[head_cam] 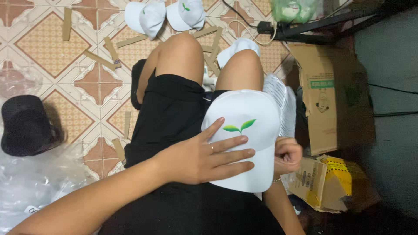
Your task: The person cleans white baseball caps by stuffing them with a plush toy, wiping the exterior with a cloth, spraying them with a can, and drying them with a hair dryer. The person handles multiple caps one at a time and places them on the floor after each cycle.
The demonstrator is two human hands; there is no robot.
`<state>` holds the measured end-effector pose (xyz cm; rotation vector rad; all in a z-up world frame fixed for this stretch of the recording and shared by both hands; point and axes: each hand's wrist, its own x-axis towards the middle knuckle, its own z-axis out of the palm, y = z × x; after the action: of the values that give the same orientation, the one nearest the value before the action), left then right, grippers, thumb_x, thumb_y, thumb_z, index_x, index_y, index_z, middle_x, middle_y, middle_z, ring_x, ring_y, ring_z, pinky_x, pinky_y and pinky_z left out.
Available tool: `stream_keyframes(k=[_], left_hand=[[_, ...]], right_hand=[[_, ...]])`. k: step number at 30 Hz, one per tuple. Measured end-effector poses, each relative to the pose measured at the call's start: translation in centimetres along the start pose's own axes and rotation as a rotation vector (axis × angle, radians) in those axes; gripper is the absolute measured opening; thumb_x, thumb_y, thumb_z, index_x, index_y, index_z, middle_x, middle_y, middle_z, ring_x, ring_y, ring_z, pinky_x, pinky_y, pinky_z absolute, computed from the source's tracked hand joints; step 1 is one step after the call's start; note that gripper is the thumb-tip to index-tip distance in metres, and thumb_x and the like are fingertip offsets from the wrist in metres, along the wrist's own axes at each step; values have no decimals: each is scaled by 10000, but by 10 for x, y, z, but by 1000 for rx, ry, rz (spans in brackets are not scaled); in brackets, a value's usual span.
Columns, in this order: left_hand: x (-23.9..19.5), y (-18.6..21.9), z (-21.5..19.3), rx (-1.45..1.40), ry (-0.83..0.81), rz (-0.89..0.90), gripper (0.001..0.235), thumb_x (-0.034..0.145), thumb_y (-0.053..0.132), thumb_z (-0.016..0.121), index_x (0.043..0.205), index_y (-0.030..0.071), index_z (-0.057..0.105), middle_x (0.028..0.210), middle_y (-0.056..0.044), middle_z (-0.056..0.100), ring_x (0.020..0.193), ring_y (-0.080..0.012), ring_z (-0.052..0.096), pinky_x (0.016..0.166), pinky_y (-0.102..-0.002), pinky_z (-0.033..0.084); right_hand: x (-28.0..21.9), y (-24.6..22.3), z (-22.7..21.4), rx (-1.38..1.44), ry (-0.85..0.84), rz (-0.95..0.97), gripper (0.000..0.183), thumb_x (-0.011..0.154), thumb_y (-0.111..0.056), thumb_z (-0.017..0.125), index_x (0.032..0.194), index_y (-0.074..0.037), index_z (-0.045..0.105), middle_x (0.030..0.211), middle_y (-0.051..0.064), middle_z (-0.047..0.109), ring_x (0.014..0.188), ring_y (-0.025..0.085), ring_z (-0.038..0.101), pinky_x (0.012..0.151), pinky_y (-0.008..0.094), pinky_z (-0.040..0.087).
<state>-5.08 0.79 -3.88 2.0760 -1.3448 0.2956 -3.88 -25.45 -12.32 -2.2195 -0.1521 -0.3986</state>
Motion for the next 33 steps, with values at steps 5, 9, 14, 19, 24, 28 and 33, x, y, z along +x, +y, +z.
stream_keyframes(k=[5,9,14,19,24,28,33], left_hand=[[-10,-31,6,-246,-2,175,858,723,329,718,1525,184,449,1553,-233,449,1468,-372,406,1172,-590,336],[-19,-43,27,-549,499,-314,843,1016,567,583,1539,-24,287,1580,-321,303,1510,-438,325,1259,-491,282],[1,-42,43,-1082,708,-480,1025,1023,763,380,1620,-59,240,1625,-243,407,1520,-290,437,1303,-403,308],[-6,-33,11,-918,681,-607,854,1117,653,216,1569,-54,378,1446,-230,640,1420,-284,555,1278,-388,338],[-11,-61,-11,-586,403,-786,802,1105,545,104,1350,29,668,1419,-172,637,1355,-331,570,1179,-414,365],[-12,-55,-4,-484,425,-664,805,1128,555,88,1376,11,628,1416,-182,648,1375,-374,547,1204,-445,332],[-12,-36,16,-306,497,-755,883,1092,627,38,1319,43,660,1357,-172,676,1367,-380,547,1179,-451,338]], right_hand=[[17,-13,-13,290,204,-34,692,886,-145,802,1409,25,381,1373,163,438,1288,248,447,1098,390,400],[19,-11,-15,409,-217,169,635,975,-126,688,1532,47,438,1505,172,563,1369,283,561,1186,399,449],[5,7,15,347,-254,101,691,933,-132,737,1530,36,433,1497,186,571,1358,260,582,1166,398,472],[-14,14,38,347,-499,154,791,874,-155,808,1536,21,413,1495,199,578,1350,245,602,1147,398,494],[-16,-11,36,306,-428,121,1000,798,-181,894,1591,3,315,1544,216,522,1389,238,570,1154,401,478],[-6,-34,41,805,-389,131,943,981,-316,666,1651,-63,53,1689,210,182,1515,280,336,1234,428,331],[2,-42,47,1375,-398,656,650,1106,-320,307,1671,-130,48,1695,161,226,1482,281,376,1217,450,348]])
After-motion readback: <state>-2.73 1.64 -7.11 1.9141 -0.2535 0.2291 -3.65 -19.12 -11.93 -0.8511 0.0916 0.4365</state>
